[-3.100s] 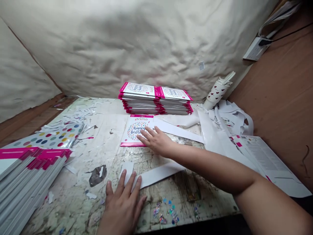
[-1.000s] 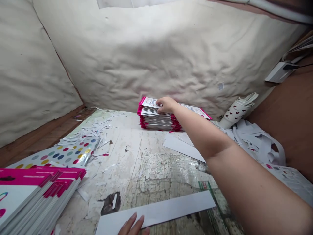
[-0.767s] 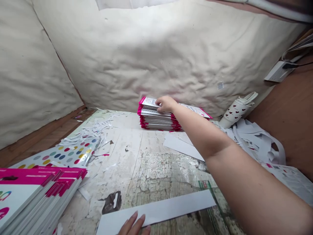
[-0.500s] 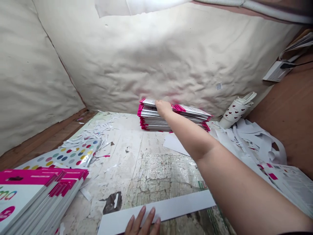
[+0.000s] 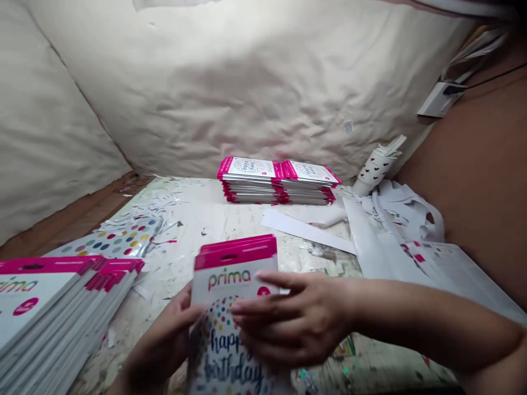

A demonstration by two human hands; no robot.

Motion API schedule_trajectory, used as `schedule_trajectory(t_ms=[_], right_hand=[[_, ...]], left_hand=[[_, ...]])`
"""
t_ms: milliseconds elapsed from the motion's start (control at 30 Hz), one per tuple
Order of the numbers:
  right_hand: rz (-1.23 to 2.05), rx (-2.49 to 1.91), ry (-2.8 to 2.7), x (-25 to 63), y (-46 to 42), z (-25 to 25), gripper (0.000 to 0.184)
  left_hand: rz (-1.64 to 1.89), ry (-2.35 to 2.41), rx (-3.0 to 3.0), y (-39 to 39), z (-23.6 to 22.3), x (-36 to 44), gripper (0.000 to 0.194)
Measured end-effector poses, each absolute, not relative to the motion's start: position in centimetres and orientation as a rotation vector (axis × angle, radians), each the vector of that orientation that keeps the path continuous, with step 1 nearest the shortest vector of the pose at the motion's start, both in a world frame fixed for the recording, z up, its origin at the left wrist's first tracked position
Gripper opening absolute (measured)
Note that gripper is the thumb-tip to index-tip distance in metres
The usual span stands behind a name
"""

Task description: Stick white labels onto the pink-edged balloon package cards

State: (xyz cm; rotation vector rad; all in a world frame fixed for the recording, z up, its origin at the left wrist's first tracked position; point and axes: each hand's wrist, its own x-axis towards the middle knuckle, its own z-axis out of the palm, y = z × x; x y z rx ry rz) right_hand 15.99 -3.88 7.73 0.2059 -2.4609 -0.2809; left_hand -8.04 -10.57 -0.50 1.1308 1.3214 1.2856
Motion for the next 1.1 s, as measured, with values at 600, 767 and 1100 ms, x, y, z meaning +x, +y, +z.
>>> schedule_trajectory(t_ms=[600, 767, 1100], right_hand=[[0.959, -0.729, -1.415, 24.8, -11.9, -0.7, 0.061], [0.986, -0.758, -1.441, 24.7, -10.9, -0.6, 0.05], [1.044, -0.922, -1.624, 26.0, -11.2, -3.0, 0.024]], left_hand=[[1.547, 0.828, 1.572, -13.1, 1.0, 6.2, 0.093], [1.456, 0.814, 1.559, -12.4, 0.3, 6.0, 0.092], [1.221, 1.046, 1.424, -11.4, -0.5, 5.6, 0.017]])
